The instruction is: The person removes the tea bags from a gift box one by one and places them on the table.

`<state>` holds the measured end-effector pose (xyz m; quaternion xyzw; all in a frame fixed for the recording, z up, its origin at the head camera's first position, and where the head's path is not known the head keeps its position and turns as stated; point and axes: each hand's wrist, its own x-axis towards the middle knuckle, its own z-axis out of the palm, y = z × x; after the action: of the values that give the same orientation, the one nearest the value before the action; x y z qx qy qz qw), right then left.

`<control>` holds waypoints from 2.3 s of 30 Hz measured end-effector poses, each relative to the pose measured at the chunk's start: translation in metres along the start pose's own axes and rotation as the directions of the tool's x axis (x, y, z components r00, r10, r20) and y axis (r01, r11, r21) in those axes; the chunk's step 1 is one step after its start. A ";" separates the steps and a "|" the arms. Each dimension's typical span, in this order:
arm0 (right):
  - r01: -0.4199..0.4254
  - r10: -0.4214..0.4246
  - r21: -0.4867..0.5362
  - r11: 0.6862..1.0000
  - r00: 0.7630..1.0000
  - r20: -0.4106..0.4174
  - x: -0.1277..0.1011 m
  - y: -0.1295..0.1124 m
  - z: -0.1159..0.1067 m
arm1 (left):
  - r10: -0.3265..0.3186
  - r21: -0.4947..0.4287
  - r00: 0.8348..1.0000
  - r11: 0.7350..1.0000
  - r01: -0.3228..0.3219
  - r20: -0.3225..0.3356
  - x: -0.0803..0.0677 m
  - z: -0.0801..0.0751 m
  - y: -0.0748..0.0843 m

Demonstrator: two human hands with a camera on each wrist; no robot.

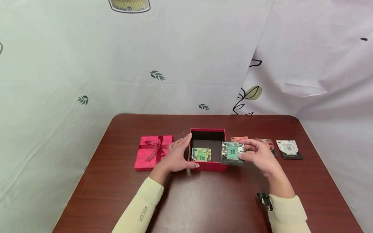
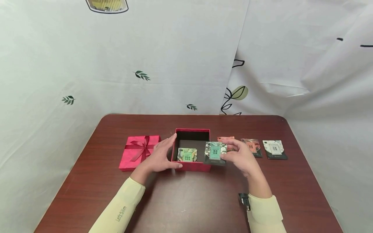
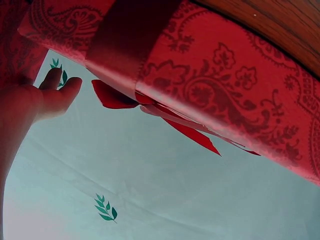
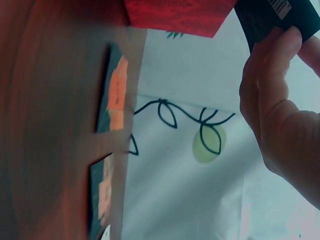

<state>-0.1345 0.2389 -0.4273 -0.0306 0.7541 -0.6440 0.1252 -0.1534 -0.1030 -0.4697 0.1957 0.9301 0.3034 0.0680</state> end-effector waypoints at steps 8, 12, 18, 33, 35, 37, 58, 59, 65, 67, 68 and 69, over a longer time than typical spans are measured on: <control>-0.020 0.020 0.006 1.000 0.999 0.041 -0.011 0.014 -0.013 | 0.004 -0.006 1.000 1.000 -0.004 0.000 -0.001 -0.001 -0.001; -0.010 0.010 -0.004 1.000 0.999 0.048 -0.017 0.021 -0.019 | 0.007 -0.005 1.000 1.000 -0.007 0.000 -0.001 -0.001 -0.002; -0.019 0.021 -0.053 0.998 0.999 0.040 -0.021 0.033 -0.026 | 0.004 -0.011 1.000 1.000 -0.004 0.002 0.000 0.000 -0.001; -0.153 0.162 -0.180 0.972 0.986 0.036 -0.019 0.058 -0.029 | 0.009 -0.017 1.000 1.000 -0.009 0.001 0.000 -0.001 0.000; -0.148 0.159 -0.239 0.960 0.987 0.028 -0.018 0.059 -0.029 | 0.007 -0.017 1.000 1.000 -0.007 -0.001 0.000 0.000 0.000; -0.137 0.151 -0.312 0.940 0.988 0.020 -0.017 0.061 -0.029 | 0.008 -0.019 1.000 1.000 -0.008 -0.004 -0.001 0.000 0.000; -0.060 0.105 -0.724 0.687 0.994 0.017 -0.012 0.056 -0.018 | 0.005 -0.013 1.000 1.000 -0.005 -0.003 -0.001 0.000 -0.001; -0.054 0.099 -0.728 0.684 0.995 0.019 -0.012 0.055 -0.018 | 0.003 -0.013 1.000 1.000 -0.003 0.000 -0.001 0.000 0.000; -0.037 0.057 -0.734 0.678 0.998 0.003 -0.015 0.036 -0.015 | 0.000 -0.015 1.000 1.000 0.000 0.007 -0.001 -0.001 0.001; -0.010 0.012 -0.729 0.684 1.000 -0.002 -0.015 0.027 -0.012 | -0.003 -0.012 1.000 1.000 0.003 0.005 -0.001 -0.001 0.001; 0.008 -0.017 -0.724 0.689 1.000 -0.005 -0.014 0.023 -0.010 | -0.006 -0.011 1.000 1.000 0.006 0.005 -0.001 -0.001 0.001; 0.023 -0.042 -0.719 0.695 0.999 -0.009 -0.014 0.018 -0.008 | -0.005 -0.010 1.000 1.000 0.005 0.004 -0.001 -0.001 0.001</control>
<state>-0.1205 0.2525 -0.4420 -0.0824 0.9465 -0.3010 0.0826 -0.1527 -0.1027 -0.4680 0.1935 0.9289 0.3077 0.0716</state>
